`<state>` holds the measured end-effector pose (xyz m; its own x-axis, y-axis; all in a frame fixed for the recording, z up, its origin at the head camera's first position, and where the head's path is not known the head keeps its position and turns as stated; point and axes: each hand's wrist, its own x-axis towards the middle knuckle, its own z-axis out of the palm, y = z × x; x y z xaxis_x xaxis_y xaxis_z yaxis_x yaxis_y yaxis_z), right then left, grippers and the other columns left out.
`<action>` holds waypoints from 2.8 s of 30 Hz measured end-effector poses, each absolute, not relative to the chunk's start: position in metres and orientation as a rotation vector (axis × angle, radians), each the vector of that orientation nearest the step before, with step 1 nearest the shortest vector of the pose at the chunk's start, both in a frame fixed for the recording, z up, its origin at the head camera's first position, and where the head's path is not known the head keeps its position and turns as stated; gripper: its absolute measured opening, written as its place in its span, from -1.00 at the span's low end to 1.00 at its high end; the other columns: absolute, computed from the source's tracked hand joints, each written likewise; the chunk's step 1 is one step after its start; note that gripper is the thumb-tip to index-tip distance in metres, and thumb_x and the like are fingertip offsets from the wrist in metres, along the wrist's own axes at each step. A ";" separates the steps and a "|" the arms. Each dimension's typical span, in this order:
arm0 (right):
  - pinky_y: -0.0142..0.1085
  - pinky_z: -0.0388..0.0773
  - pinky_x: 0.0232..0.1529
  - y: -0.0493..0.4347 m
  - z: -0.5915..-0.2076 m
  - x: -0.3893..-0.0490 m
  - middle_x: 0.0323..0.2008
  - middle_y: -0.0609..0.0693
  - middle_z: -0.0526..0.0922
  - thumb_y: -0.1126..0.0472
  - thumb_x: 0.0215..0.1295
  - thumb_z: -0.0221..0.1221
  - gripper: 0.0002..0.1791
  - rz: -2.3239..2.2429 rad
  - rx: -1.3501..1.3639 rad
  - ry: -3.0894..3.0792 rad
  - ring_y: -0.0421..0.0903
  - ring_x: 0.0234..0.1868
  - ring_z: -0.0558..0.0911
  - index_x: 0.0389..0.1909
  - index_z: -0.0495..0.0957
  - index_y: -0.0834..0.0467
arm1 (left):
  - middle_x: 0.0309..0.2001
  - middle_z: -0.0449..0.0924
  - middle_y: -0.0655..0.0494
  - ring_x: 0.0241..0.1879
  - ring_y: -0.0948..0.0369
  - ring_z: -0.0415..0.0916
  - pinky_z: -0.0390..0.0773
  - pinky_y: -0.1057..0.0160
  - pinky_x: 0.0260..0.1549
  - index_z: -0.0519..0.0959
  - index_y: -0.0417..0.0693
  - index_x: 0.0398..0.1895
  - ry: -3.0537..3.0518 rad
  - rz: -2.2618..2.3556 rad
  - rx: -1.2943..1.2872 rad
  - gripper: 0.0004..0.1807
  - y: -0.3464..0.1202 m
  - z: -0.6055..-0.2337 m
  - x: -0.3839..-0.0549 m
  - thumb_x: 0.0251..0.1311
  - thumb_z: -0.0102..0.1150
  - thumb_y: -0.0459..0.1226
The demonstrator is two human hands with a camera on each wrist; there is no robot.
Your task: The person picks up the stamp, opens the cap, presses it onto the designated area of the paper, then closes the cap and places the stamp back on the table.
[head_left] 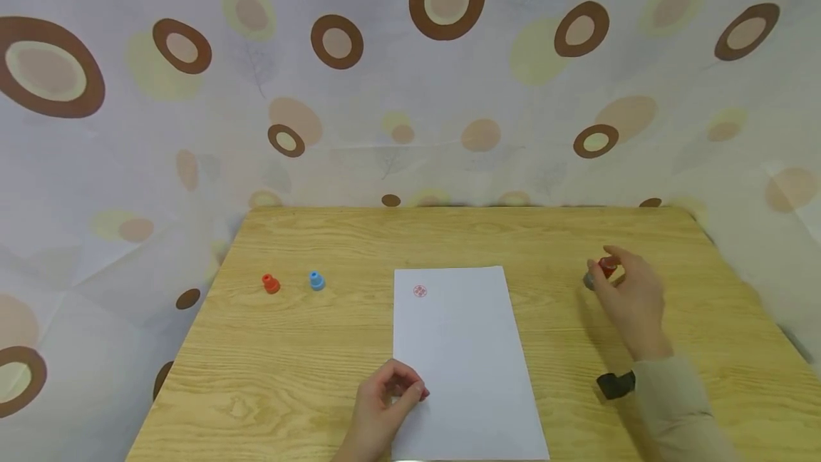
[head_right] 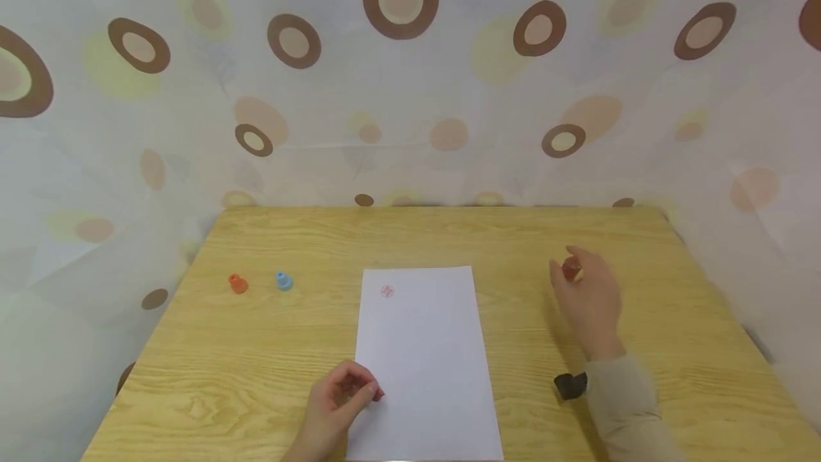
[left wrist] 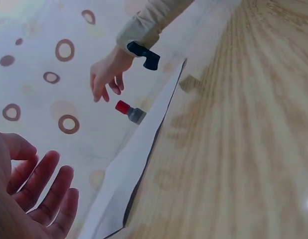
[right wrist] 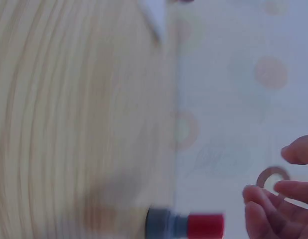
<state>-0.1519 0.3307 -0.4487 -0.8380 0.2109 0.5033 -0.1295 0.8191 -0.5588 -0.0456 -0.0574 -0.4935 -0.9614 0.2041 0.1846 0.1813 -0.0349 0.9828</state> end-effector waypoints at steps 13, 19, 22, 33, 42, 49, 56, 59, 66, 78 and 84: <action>-0.46 0.37 -0.75 0.253 -0.444 -0.108 -0.37 0.06 0.69 0.40 0.25 0.29 -0.90 1.215 0.304 -2.453 -0.23 -0.68 0.51 -0.23 0.69 0.27 | -0.43 0.65 -0.07 -0.46 0.09 0.62 0.65 0.27 -0.44 0.55 -0.31 -0.36 2.540 2.182 0.606 -0.95 -0.097 -0.475 -0.079 0.25 0.23 -0.50; -0.42 0.47 -0.70 0.230 -0.455 -0.101 -0.47 0.03 0.69 0.42 0.27 0.28 -0.93 1.365 0.397 -2.495 -0.15 -0.68 0.54 -0.26 0.69 0.26 | -0.36 0.67 -0.05 -0.34 0.23 0.61 0.61 0.36 -0.36 0.58 -0.24 -0.30 2.678 2.196 0.300 -0.89 -0.129 -0.475 -0.109 0.21 0.21 -0.57; -0.39 0.49 -0.69 0.219 -0.460 -0.097 -0.52 0.08 0.67 0.48 0.25 0.25 -0.92 1.424 0.474 -2.522 -0.09 -0.68 0.54 -0.29 0.67 0.29 | -0.26 0.66 -0.08 -0.24 0.17 0.58 0.61 0.33 -0.31 0.57 -0.27 -0.22 2.793 2.205 0.218 -0.88 -0.143 -0.479 -0.125 0.21 0.24 -0.54; -0.37 0.54 -0.60 0.204 -0.492 -0.095 -0.47 0.00 0.69 0.39 0.34 0.22 -0.91 1.599 0.664 -2.626 -0.20 -0.60 0.55 -0.24 0.69 0.24 | 0.25 0.03 -0.41 0.11 -0.21 0.03 0.24 -0.11 -0.01 -0.01 -0.38 0.38 2.950 1.767 -0.268 -0.10 -0.154 -0.491 -0.163 0.05 0.32 -0.38; -0.36 0.55 -0.60 0.206 -0.499 -0.097 -0.47 0.02 0.70 0.39 0.34 0.22 -0.92 1.630 0.694 -2.598 -0.11 -0.61 0.57 -0.25 0.69 0.24 | 0.26 0.13 -0.41 0.23 -0.24 0.01 0.16 -0.14 0.19 0.06 -0.42 0.37 2.961 1.746 -0.348 -0.12 -0.158 -0.505 -0.179 0.05 0.36 -0.37; -0.36 0.54 -0.62 0.206 -0.498 -0.098 -0.49 0.05 0.69 0.43 0.33 0.21 -0.91 1.634 0.729 -2.585 -0.13 -0.62 0.56 -0.26 0.68 0.26 | 0.13 0.30 -0.27 0.14 -0.14 0.19 0.28 -0.05 0.14 0.16 -0.39 0.34 2.963 1.690 -0.381 -0.19 -0.164 -0.508 -0.195 0.05 0.34 -0.34; -0.36 0.56 -0.60 0.206 -0.492 -0.097 -0.48 0.02 0.69 0.36 0.36 0.21 -0.92 1.667 0.735 -2.580 -0.14 -0.61 0.57 -0.25 0.68 0.24 | 0.01 0.44 -0.18 0.01 -0.10 0.39 0.40 -0.04 0.05 0.36 -0.34 0.22 2.971 1.634 -0.419 -0.39 -0.169 -0.504 -0.205 0.09 0.28 -0.33; -0.36 0.55 -0.60 0.206 -0.492 -0.096 -0.48 0.02 0.69 0.34 0.36 0.22 -0.92 1.666 0.733 -2.586 -0.12 -0.61 0.57 -0.25 0.68 0.24 | -0.03 0.49 -0.20 -0.02 -0.09 0.42 0.44 -0.04 0.02 0.46 -0.34 0.12 3.034 1.555 -0.403 -0.48 -0.168 -0.503 -0.206 0.08 0.29 -0.32; -0.37 0.53 -0.62 0.206 -0.492 -0.095 -0.49 0.02 0.68 0.35 0.36 0.22 -0.92 1.673 0.730 -2.585 -0.10 -0.61 0.57 -0.26 0.68 0.25 | -0.08 0.55 -0.25 -0.05 -0.11 0.48 0.50 -0.05 -0.01 0.56 -0.36 -0.02 3.061 1.547 -0.387 -0.63 -0.168 -0.502 -0.206 0.10 0.30 -0.37; -0.36 0.56 -0.59 0.206 -0.493 -0.095 -0.47 0.04 0.69 0.35 0.36 0.21 -0.92 1.697 0.727 -2.588 -0.11 -0.60 0.57 -0.24 0.68 0.25 | -0.18 0.58 -0.16 -0.31 0.04 0.51 0.49 0.25 -0.32 0.55 -0.36 0.06 2.999 1.702 -0.334 -0.55 -0.169 -0.503 -0.200 0.04 0.33 -0.46; -0.37 0.55 -0.58 0.207 -0.494 -0.094 -0.47 0.01 0.68 0.33 0.36 0.22 -0.92 1.686 0.705 -2.619 -0.17 -0.59 0.56 -0.23 0.68 0.24 | -0.21 0.56 -0.16 -0.27 0.03 0.54 0.49 0.42 -0.35 0.54 -0.38 0.05 2.992 1.739 -0.287 -0.53 -0.167 -0.497 -0.191 -0.01 0.34 -0.49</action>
